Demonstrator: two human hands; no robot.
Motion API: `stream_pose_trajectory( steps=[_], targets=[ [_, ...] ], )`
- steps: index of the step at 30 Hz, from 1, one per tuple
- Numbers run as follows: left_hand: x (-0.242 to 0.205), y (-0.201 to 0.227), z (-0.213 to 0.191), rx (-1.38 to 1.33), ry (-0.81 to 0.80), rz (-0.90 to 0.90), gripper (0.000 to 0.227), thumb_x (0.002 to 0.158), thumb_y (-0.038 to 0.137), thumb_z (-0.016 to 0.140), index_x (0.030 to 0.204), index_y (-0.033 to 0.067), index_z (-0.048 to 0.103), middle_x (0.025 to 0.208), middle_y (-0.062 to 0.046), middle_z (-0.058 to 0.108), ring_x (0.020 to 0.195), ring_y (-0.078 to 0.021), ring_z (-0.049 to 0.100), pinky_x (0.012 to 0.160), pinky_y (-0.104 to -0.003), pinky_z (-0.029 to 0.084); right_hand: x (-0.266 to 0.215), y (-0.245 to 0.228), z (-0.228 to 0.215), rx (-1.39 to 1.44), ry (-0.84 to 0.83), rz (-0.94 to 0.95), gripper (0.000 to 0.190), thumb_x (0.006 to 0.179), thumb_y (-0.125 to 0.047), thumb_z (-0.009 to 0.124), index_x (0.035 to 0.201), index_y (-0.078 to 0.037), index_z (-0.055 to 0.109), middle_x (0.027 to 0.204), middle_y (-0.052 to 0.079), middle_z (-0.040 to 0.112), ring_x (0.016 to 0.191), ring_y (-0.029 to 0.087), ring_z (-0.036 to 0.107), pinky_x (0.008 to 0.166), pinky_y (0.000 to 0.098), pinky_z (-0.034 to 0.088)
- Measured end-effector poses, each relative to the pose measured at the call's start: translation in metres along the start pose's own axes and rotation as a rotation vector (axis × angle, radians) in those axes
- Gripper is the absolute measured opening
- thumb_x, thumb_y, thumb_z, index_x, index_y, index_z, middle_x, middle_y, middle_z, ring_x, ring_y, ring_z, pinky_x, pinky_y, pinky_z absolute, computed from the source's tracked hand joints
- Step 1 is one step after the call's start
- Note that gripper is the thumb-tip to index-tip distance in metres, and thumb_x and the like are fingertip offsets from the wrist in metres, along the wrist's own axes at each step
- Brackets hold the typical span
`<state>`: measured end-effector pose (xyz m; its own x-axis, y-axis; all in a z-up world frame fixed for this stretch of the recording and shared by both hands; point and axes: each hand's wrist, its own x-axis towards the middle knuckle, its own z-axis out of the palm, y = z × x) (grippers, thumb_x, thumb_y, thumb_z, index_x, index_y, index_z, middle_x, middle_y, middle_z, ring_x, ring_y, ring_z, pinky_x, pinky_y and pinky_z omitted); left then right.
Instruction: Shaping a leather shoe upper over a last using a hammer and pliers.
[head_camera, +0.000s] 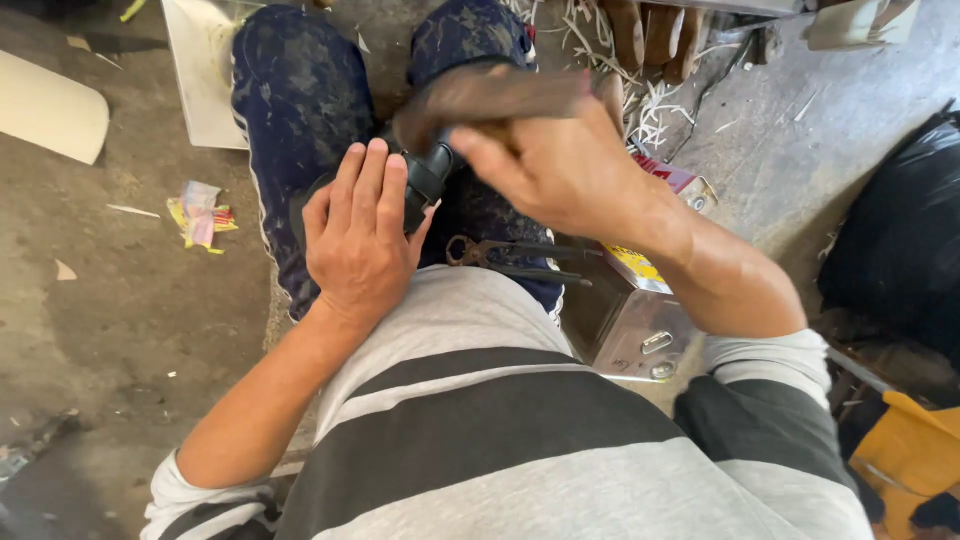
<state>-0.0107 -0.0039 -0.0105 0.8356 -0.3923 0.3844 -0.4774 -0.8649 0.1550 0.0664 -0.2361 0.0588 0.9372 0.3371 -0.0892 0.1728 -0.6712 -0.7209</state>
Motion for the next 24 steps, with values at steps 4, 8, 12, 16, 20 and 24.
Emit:
stream_pose_trajectory(
  steps=[4,8,12,16,20,24],
  targets=[
    [0.003,-0.003,-0.001,-0.029,-0.024,-0.001,0.046,0.111,0.045,0.062,0.134,0.0047,0.059,0.135,-0.015,0.069,0.123,-0.0293,0.071,0.089,-0.040,0.055,0.015,-0.004,-0.014,-0.170,-0.184,-0.020,0.031,0.112,-0.035,0.054,0.104,-0.005,0.061,0.084,0.014,0.068,0.077,0.039,0.063,0.069,0.0476,0.045],
    [0.008,-0.003,-0.003,-0.046,-0.031,-0.027,0.055,0.109,0.053,0.061,0.134,0.0039,0.060,0.133,-0.016,0.070,0.121,-0.0305,0.072,0.089,-0.040,0.054,0.016,0.007,-0.009,0.022,-0.067,0.054,0.036,0.115,-0.024,0.054,0.084,-0.005,0.053,0.065,0.004,0.040,0.058,0.022,0.037,0.059,0.0417,0.034],
    [0.017,-0.010,-0.007,-0.077,-0.069,-0.022,0.053,0.108,0.051,0.065,0.132,0.0032,0.061,0.129,-0.016,0.072,0.117,-0.0298,0.074,0.087,-0.039,0.053,0.003,0.034,0.008,-0.244,-0.178,0.177,0.051,0.111,-0.042,0.055,0.079,-0.002,0.055,0.075,0.019,0.067,0.070,0.049,0.061,0.064,0.0545,0.043],
    [0.021,-0.014,-0.010,-0.079,-0.120,-0.034,0.053,0.110,0.050,0.059,0.134,0.0021,0.061,0.127,-0.017,0.071,0.113,-0.0300,0.075,0.084,-0.039,0.054,-0.023,0.029,0.017,-0.258,-0.040,0.041,0.035,0.112,-0.028,0.057,0.100,0.004,0.062,0.088,0.021,0.068,0.080,0.045,0.064,0.075,0.0535,0.049],
    [0.029,-0.016,-0.010,-0.089,-0.132,-0.053,0.054,0.111,0.050,0.056,0.132,0.0006,0.065,0.123,-0.016,0.072,0.108,-0.0295,0.074,0.081,-0.040,0.053,-0.049,0.022,0.037,-0.294,0.144,-0.006,0.032,0.112,-0.024,0.058,0.129,0.002,0.061,0.107,0.023,0.068,0.082,0.042,0.069,0.071,0.0488,0.055],
    [0.030,-0.021,-0.008,-0.085,-0.142,-0.040,0.054,0.112,0.049,0.055,0.133,0.0004,0.062,0.122,-0.016,0.072,0.106,-0.0291,0.073,0.079,-0.040,0.051,-0.064,0.016,0.061,-0.168,0.189,0.169,0.032,0.111,-0.026,0.053,0.123,0.003,0.061,0.105,0.018,0.067,0.095,0.036,0.068,0.086,0.0448,0.054]
  ],
)
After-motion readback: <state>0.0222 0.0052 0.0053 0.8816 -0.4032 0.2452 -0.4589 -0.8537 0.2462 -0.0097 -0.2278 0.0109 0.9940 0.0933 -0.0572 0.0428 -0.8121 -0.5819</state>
